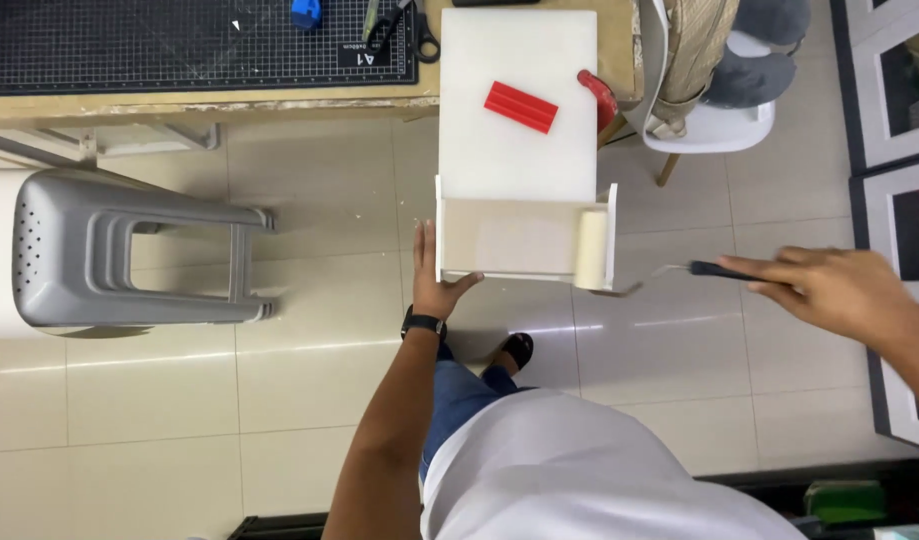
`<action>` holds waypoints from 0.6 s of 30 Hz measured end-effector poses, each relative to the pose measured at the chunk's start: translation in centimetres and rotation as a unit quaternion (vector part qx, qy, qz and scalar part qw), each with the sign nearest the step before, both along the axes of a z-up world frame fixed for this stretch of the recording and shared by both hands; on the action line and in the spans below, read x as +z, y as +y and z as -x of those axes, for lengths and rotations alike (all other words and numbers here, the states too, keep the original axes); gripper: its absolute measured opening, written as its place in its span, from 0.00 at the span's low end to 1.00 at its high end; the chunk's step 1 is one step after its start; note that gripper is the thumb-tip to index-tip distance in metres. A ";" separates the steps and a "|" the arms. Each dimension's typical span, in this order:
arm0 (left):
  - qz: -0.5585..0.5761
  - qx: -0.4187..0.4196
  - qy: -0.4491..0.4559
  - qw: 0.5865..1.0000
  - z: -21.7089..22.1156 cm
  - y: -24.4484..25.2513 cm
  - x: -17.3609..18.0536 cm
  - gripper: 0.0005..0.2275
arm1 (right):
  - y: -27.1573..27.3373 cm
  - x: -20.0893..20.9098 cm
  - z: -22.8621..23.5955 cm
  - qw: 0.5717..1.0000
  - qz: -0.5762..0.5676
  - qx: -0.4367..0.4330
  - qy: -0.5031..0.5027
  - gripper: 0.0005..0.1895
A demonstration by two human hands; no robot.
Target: Assembling a small white storage unit by marking panels, applying a coating with a roller, and joining the pieces.
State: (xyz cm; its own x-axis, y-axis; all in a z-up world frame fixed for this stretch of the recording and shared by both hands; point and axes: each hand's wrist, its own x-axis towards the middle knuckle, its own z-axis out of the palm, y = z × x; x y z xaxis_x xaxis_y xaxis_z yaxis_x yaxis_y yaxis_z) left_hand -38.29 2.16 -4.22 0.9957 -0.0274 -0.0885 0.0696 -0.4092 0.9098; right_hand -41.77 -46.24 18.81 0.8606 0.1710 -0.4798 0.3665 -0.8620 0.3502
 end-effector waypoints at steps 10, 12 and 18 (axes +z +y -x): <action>0.007 0.013 -0.026 1.000 -0.4 -0.2 -1.6 0.52 | 10.3 -4.4 -2.7 0.969 -0.198 0.115 -0.093 0.25; 0.020 0.017 -0.027 0.999 0.2 -0.1 -0.8 0.51 | 8.1 -3.2 -1.8 0.971 -0.197 0.112 -0.078 0.25; 0.026 0.025 0.023 0.999 -0.2 -0.4 1.2 0.55 | -1.4 0.9 1.6 0.982 0.015 0.141 -0.127 0.28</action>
State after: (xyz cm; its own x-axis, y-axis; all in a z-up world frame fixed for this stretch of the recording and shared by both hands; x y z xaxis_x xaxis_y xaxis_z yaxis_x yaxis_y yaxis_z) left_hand -38.07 1.72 -2.98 0.9910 0.0173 -0.1331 0.1304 -0.3570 0.9249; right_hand -43.40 -47.66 19.73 0.8729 0.4097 -0.2650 0.4879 -0.7265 0.4838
